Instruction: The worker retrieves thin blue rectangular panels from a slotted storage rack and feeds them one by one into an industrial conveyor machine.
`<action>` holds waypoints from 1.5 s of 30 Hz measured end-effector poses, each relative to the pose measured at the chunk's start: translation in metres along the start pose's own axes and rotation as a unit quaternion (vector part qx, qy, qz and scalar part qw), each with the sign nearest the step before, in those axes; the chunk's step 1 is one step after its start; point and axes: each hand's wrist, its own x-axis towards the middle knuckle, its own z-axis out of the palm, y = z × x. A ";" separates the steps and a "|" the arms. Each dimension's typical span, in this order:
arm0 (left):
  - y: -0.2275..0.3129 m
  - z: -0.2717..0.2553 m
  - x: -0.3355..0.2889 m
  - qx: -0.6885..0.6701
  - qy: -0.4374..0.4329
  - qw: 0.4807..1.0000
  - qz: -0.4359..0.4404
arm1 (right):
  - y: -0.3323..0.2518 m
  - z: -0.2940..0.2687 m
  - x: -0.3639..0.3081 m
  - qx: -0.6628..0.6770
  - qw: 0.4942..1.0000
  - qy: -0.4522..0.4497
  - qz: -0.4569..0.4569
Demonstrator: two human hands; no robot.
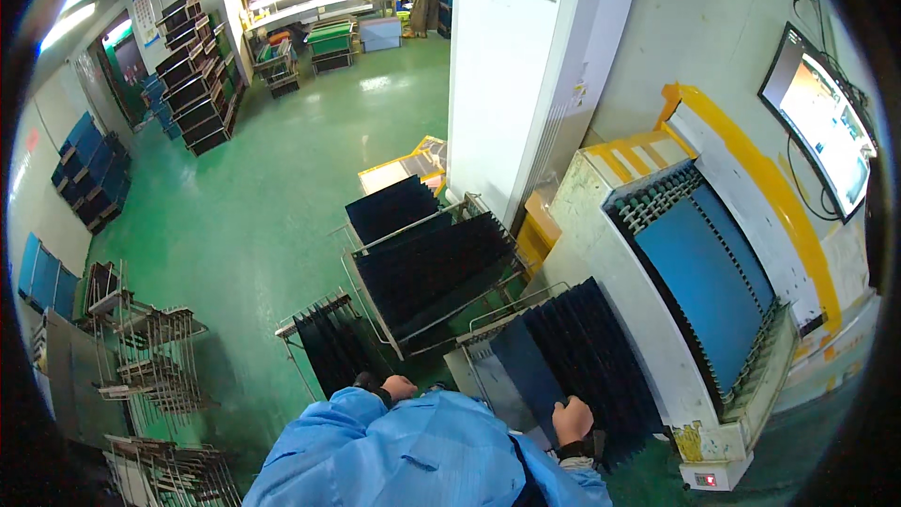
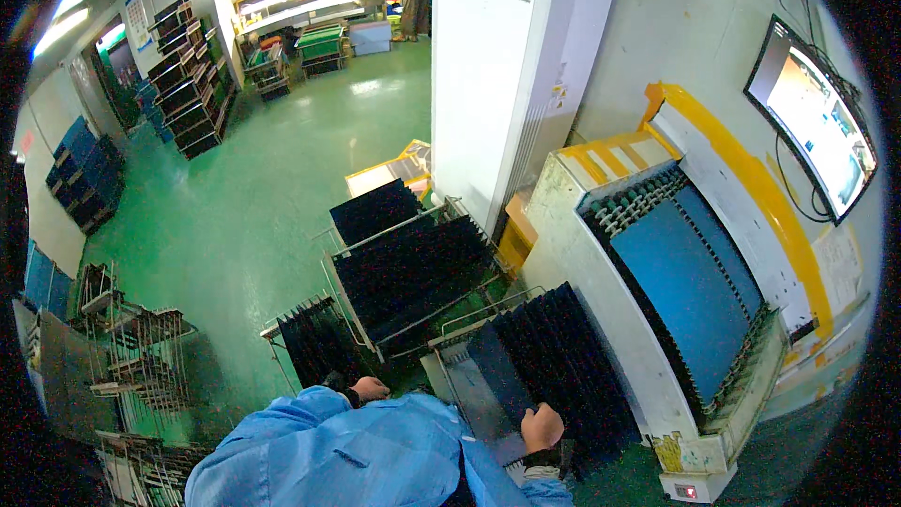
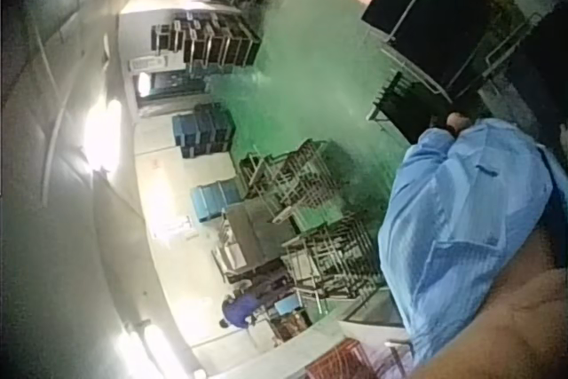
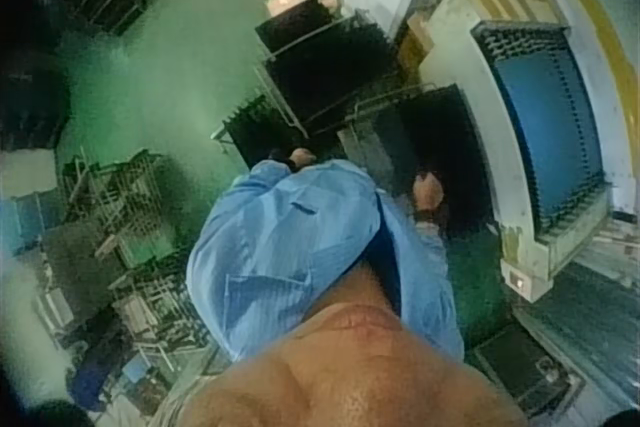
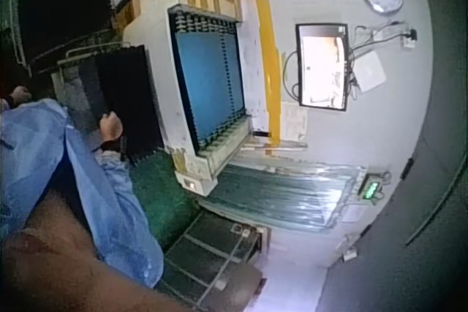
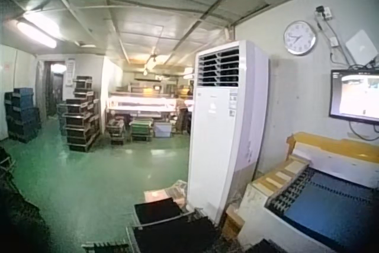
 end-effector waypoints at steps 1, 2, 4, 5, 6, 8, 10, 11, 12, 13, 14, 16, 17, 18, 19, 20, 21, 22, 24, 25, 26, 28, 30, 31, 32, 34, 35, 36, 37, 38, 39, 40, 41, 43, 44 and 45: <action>-0.002 0.000 0.001 0.000 0.001 1.000 0.000 | 0.000 0.000 0.001 0.001 1.000 0.000 0.000; -0.004 0.001 0.004 -0.002 -0.003 1.000 0.001 | 0.000 0.000 0.001 -0.004 1.000 -0.001 0.006; -0.009 0.004 0.011 -0.004 -0.007 1.000 0.001 | -0.001 0.001 0.003 -0.009 1.000 -0.003 0.012; -0.012 0.005 0.014 0.018 -0.005 1.000 0.015 | 0.000 0.002 0.003 -0.006 1.000 -0.007 0.017; -0.015 0.006 0.018 0.040 -0.002 0.999 0.028 | 0.000 0.002 0.003 -0.003 1.000 -0.011 0.021; -0.021 0.008 0.024 0.031 -0.006 0.999 0.029 | 0.001 0.005 0.003 -0.001 1.000 -0.007 0.019; -0.028 0.008 0.031 0.020 -0.008 0.999 0.030 | 0.000 0.007 0.003 0.002 1.000 -0.001 0.015; -0.048 0.014 0.049 0.076 0.004 0.992 0.098 | 0.000 0.006 0.003 0.004 1.000 -0.001 0.015; -0.047 0.015 0.051 0.132 0.013 0.977 0.166 | 0.001 0.007 0.003 0.005 1.000 0.000 0.015; -0.046 0.016 0.052 0.133 0.012 0.977 0.166 | 0.002 0.007 0.003 0.005 1.000 0.001 0.017; -0.028 0.013 0.038 0.093 0.000 0.990 0.109 | 0.003 0.008 0.003 0.001 1.000 -0.001 0.024; -0.014 0.007 0.022 0.052 -0.007 0.997 0.050 | 0.001 0.005 0.002 0.000 1.000 -0.002 0.026; -0.013 0.007 0.023 0.047 -0.017 0.998 0.039 | 0.000 0.004 0.001 -0.003 1.000 -0.004 0.030; -0.017 0.007 0.026 0.042 -0.026 0.998 0.027 | -0.001 0.003 0.001 -0.006 0.999 -0.006 0.032; -0.026 0.009 0.035 0.042 -0.025 0.998 0.027 | -0.002 0.003 0.000 -0.006 0.999 -0.006 0.031; -0.055 0.016 0.061 0.077 -0.016 0.992 0.103 | -0.002 0.002 0.000 0.001 1.000 0.001 0.023; -0.074 0.016 0.070 0.103 0.000 0.979 0.176 | -0.008 0.001 0.001 0.007 1.000 0.010 0.003; -0.061 0.017 0.063 0.103 -0.005 0.978 0.179 | -0.006 0.003 0.002 0.003 1.000 0.011 0.008; -0.016 0.011 0.029 0.051 0.001 0.998 0.028 | 0.001 0.006 0.000 -0.004 1.000 -0.003 0.025; -0.011 0.007 0.022 0.051 0.001 0.998 0.027 | 0.001 0.005 0.000 -0.003 1.000 -0.004 0.025; -0.010 0.005 0.019 0.041 -0.005 0.999 0.017 | 0.000 0.006 0.000 0.002 1.000 0.000 0.021; -0.008 0.003 0.015 0.030 -0.011 0.999 0.006 | 0.001 0.007 0.000 0.006 1.000 0.003 0.016; -0.008 0.002 0.014 0.026 -0.008 1.000 -0.001 | 0.002 0.009 0.002 -0.006 1.000 0.001 0.018; -0.008 0.002 0.013 0.027 -0.008 1.000 -0.001 | 0.001 0.010 0.002 -0.005 1.000 0.001 0.018; -0.007 0.002 0.012 0.032 -0.004 0.999 0.008 | 0.002 0.010 0.002 -0.005 1.000 0.001 0.020; -0.006 0.002 0.012 0.039 -0.001 0.999 0.017 | 0.003 0.010 0.002 -0.006 1.000 0.000 0.022; -0.008 0.002 0.014 0.045 -0.002 0.999 0.024 | 0.002 0.010 0.002 -0.004 1.000 0.001 0.019; -0.010 0.002 0.015 0.051 -0.003 0.998 0.032 | 0.002 0.010 0.002 -0.002 1.000 0.001 0.016; -0.012 0.003 0.017 0.050 -0.002 0.998 0.032 | 0.002 0.010 0.002 -0.002 1.000 0.001 0.015; -0.012 0.004 0.017 0.046 -0.002 0.999 0.026 | 0.002 0.011 0.002 -0.003 1.000 0.005 0.014; -0.012 0.004 0.017 0.042 -0.001 0.999 0.019 | 0.002 0.011 0.002 -0.004 1.000 0.009 0.013; -0.011 0.004 0.017 0.042 -0.001 0.999 0.020 | 0.002 0.010 0.002 -0.004 1.000 0.009 0.012; -0.009 0.004 0.017 0.031 -0.005 0.999 0.009 | 0.001 0.009 0.002 -0.005 1.000 0.006 0.015; -0.006 0.003 0.014 0.021 -0.009 1.000 -0.002 | 0.001 0.008 0.002 -0.006 1.000 0.003 0.018; -0.006 0.003 0.013 0.020 -0.006 1.000 0.003 | 0.001 0.008 0.003 0.000 1.000 -0.003 0.024; -0.005 0.003 0.012 0.019 -0.003 1.000 0.008 | 0.001 0.008 0.003 0.007 1.000 -0.009 0.029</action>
